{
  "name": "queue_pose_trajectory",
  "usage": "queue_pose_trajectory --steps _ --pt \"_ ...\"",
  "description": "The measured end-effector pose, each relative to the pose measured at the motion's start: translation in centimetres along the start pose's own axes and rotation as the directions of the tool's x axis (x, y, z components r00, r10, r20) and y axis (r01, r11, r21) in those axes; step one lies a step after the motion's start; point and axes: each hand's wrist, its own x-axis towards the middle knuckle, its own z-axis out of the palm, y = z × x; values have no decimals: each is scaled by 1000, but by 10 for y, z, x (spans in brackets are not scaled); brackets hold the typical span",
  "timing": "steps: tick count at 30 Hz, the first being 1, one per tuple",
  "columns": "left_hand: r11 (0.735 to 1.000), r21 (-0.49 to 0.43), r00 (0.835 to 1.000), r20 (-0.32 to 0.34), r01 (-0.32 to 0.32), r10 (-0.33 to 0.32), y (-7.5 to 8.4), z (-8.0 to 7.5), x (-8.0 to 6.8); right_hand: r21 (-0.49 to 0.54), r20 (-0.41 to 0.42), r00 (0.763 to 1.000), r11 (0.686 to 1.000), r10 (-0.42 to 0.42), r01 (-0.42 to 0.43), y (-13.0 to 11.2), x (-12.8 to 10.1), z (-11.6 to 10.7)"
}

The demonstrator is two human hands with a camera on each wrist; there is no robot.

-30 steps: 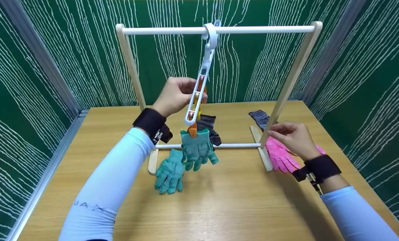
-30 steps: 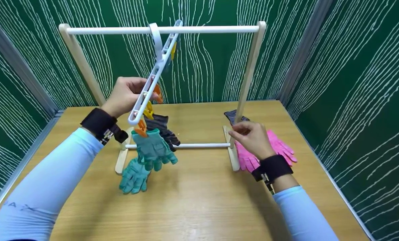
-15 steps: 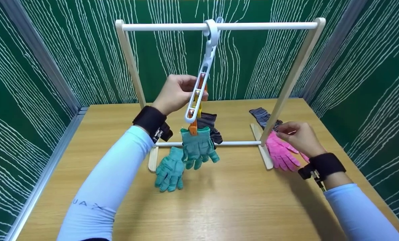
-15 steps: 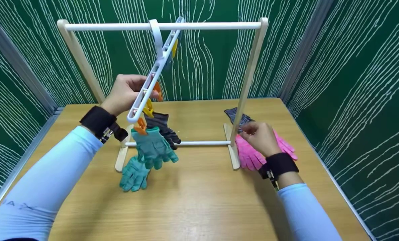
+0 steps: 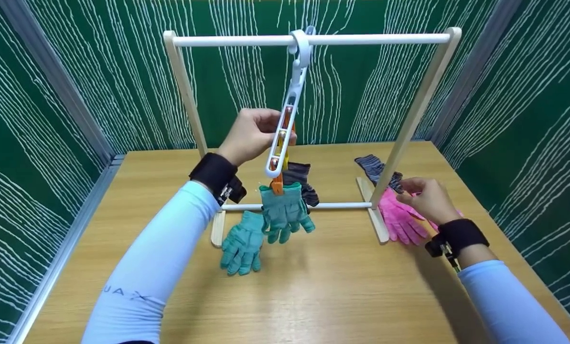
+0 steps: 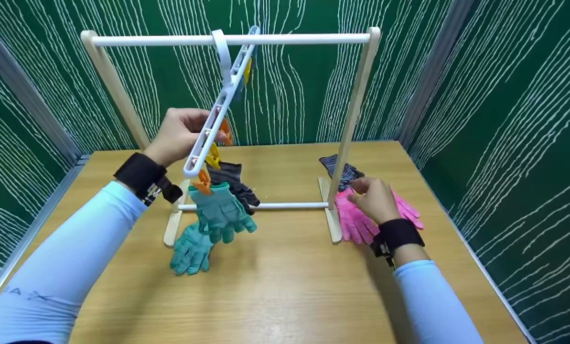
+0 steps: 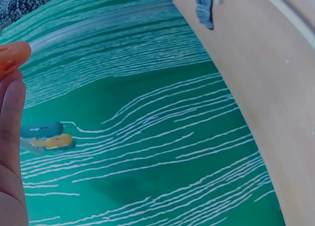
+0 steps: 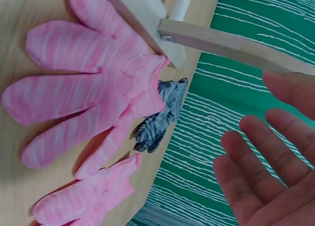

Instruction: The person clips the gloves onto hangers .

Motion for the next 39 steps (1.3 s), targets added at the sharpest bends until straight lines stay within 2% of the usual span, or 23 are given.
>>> queue_pose_trajectory --steps 7,15,23,29,39 --pt "999 -31 1000 15 -22 22 -2 1 0 -22 15 999 999 31 -31 9 11 4" --pt "999 -40 1000 13 -19 20 -1 2 0 -114 15 999 993 35 -33 21 21 11" --pt "1000 -9 1000 -7 22 -22 -1 3 0 -110 70 995 992 67 -59 33 30 14" --pt "1000 -16 1000 -9 26 -27 -1 3 1 -87 103 990 993 94 -86 38 36 17" --pt "998 -50 1000 -4 26 -26 -1 3 1 -128 113 984 984 138 -123 57 48 23"
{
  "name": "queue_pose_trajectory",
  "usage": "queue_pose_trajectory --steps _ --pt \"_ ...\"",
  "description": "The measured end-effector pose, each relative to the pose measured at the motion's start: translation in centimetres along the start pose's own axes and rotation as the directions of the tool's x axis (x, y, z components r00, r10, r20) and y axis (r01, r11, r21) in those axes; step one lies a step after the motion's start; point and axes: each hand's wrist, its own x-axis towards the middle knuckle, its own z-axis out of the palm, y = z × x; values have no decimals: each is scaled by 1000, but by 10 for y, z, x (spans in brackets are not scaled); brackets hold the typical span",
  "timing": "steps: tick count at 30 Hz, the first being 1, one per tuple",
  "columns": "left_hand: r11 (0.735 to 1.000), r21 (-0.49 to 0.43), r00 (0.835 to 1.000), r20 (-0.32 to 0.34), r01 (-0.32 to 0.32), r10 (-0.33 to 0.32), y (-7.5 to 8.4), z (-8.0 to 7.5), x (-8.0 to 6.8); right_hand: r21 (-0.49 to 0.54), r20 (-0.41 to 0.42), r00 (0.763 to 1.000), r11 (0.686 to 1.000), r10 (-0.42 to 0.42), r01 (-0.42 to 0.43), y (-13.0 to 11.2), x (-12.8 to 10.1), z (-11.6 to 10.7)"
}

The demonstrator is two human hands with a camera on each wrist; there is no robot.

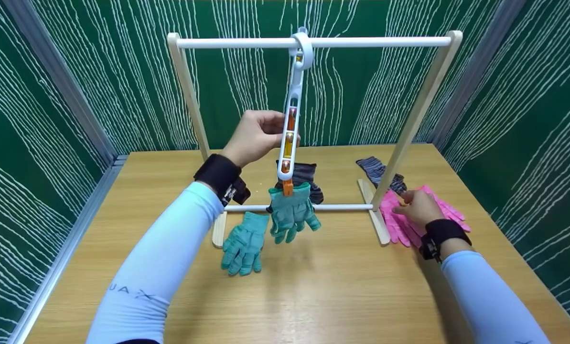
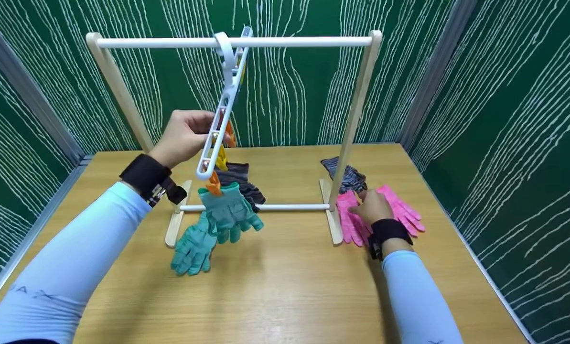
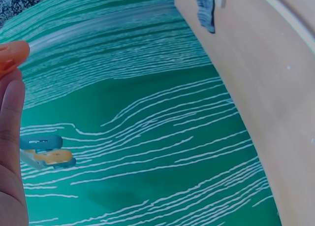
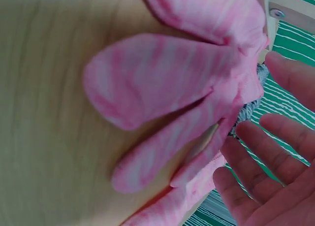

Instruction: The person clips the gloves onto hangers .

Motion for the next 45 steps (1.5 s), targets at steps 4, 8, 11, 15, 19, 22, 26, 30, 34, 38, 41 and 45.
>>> queue_pose_trajectory --steps 4,8,11,15,19,22,26,30,34,38,41,45 --pt "1000 -6 1000 1 0 0 -1 0 0 -20 -16 1000 1000 -14 14 3 4 6" --pt "1000 -2 1000 3 -1 1 -1 0 0 -47 -24 1000 999 -11 9 3 6 11" --pt "1000 3 1000 2 -1 1 -1 0 0 -56 -24 1000 998 2 -4 0 7 12" --pt "1000 10 1000 0 -1 1 -1 -1 0 -60 -21 1000 998 13 -14 -4 6 13" --pt "1000 10 1000 0 -5 5 0 -2 -1 -59 -17 1000 998 6 -7 -8 5 13" --pt "1000 21 1000 1 -17 17 0 -1 -1 -68 -27 1000 998 -9 7 -9 4 13" --pt "999 43 999 1 -33 33 -1 -1 0 -93 -40 999 996 -13 9 -11 4 14" --pt "998 50 999 -1 -35 35 -2 -2 0 -104 -37 999 994 8 -12 -14 5 14" --pt "998 49 1000 -5 -26 27 -2 -2 0 -102 -39 999 994 22 -25 -16 5 13" --pt "999 51 1000 -11 -18 19 -2 -3 -1 -70 -40 999 997 37 -40 -18 3 13" --pt "999 51 1000 -9 -13 14 -2 -2 -1 -43 -43 998 998 45 -47 -19 2 14" --pt "999 42 1000 -5 -11 12 -1 -2 0 -8 -48 997 999 53 -53 -20 2 13"
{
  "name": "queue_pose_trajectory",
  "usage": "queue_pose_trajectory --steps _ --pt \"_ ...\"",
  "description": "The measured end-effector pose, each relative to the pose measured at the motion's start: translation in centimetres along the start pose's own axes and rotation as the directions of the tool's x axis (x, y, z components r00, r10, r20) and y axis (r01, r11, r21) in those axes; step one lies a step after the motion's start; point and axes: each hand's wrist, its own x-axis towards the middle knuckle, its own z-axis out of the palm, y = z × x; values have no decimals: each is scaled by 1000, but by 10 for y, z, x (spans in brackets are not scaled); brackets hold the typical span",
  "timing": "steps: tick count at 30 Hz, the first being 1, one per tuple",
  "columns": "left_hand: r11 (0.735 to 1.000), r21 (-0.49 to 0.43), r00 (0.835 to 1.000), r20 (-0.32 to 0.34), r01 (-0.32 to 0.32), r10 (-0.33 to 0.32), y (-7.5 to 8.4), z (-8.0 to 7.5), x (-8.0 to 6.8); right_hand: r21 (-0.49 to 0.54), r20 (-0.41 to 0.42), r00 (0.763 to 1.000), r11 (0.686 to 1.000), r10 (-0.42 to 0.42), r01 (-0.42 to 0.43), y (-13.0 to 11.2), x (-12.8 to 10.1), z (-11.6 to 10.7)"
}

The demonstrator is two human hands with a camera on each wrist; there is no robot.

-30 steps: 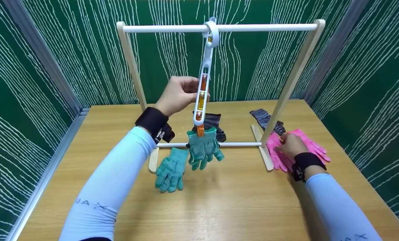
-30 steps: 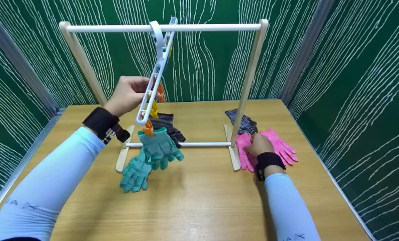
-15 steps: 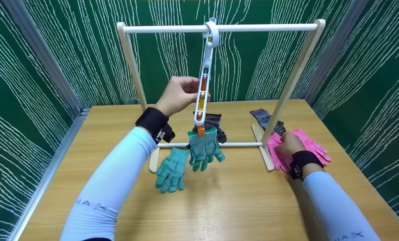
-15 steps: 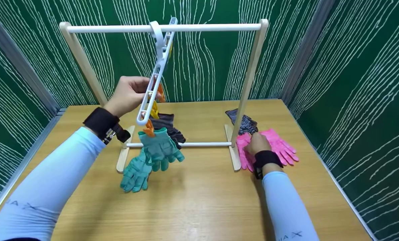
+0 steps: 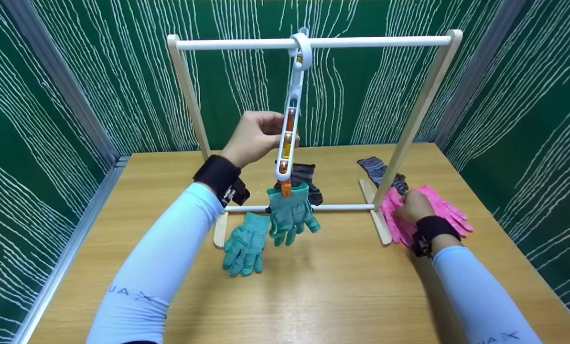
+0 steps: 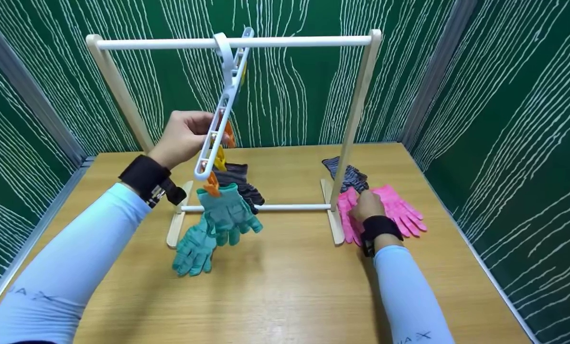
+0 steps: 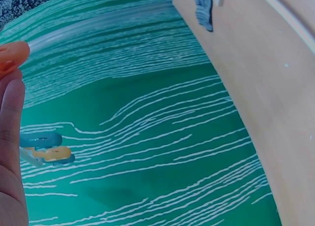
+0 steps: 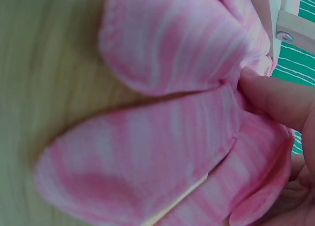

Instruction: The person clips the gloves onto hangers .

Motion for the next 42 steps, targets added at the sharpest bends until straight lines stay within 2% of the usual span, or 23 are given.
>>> queue_pose_trajectory --steps 5,11,18,27,35,39,42 --pt "1000 -3 1000 1 1 -1 0 0 0 -9 -15 999 999 -33 33 2 1 1" --pt "1000 7 1000 -3 5 -5 1 1 0 -73 -87 990 992 -113 107 3 1 5" --pt "1000 2 1000 -5 2 -2 1 -1 0 -71 -109 985 989 -137 130 0 0 6" --pt "1000 -24 1000 11 1 -1 1 0 0 -35 -164 977 990 -137 133 7 -4 6" --pt "1000 0 1000 15 -16 16 2 -1 -1 36 -161 983 995 -84 90 12 -10 -2" --pt "1000 -6 1000 13 -18 18 2 -1 -1 38 -224 968 991 -116 128 12 -13 -7" --pt "1000 -18 1000 12 -18 18 2 -1 -2 57 -251 962 991 -107 125 8 -17 -10"
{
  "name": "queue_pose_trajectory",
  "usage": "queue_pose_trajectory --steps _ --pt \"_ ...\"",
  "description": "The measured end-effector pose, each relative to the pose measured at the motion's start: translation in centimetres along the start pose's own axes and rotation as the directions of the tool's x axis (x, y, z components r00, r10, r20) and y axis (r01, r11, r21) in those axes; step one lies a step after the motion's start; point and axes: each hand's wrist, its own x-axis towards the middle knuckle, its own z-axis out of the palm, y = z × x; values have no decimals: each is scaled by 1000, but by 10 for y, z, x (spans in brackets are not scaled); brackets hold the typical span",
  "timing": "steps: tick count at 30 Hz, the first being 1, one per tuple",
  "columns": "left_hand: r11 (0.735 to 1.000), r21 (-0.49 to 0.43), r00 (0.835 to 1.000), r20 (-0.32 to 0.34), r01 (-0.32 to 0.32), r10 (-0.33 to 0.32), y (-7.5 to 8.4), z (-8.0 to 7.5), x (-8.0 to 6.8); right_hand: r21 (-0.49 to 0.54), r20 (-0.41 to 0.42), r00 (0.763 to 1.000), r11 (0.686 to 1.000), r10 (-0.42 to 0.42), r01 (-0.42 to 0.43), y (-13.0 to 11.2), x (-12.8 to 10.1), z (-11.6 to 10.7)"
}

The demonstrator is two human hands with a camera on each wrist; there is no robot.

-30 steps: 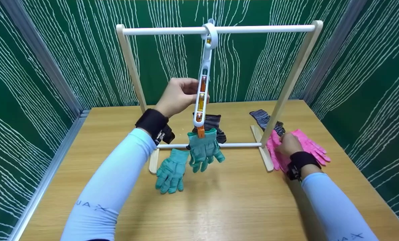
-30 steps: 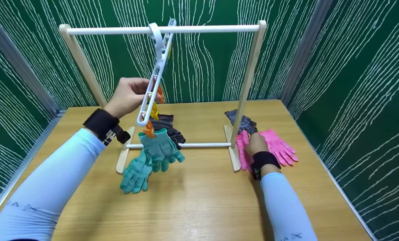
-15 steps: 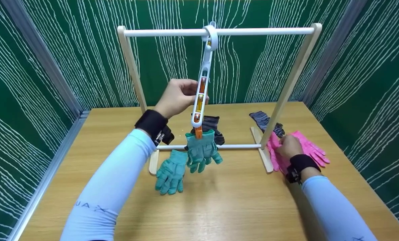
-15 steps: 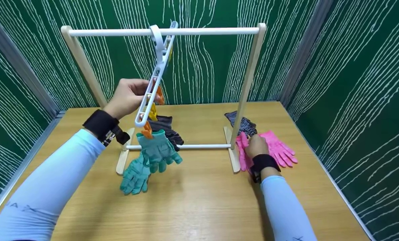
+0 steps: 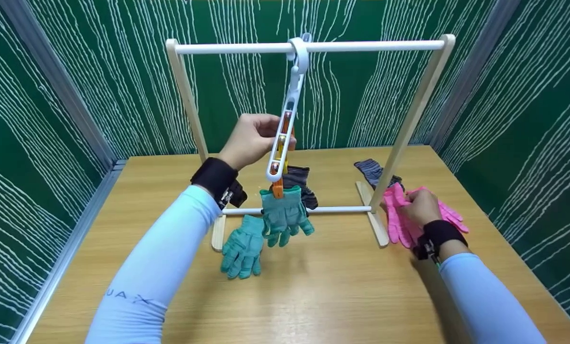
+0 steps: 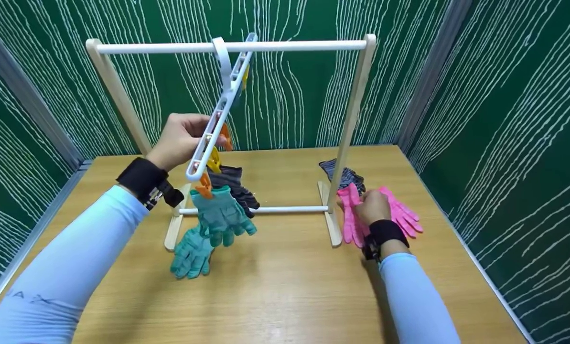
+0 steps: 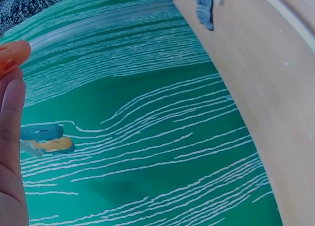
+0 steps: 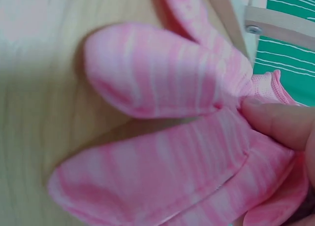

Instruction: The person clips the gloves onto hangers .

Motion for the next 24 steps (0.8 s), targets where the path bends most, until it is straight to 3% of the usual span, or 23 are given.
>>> queue_pose_trajectory --steps 5,13,24 --pt "1000 -6 1000 -1 9 -9 0 0 0 24 -11 998 998 63 -62 -8 -4 -9" --pt "1000 -18 1000 -1 -1 1 -2 0 0 48 -28 998 997 59 -58 -13 -11 -18" --pt "1000 -14 1000 4 9 -9 0 -2 1 116 -40 993 987 115 -110 -13 -16 -38"
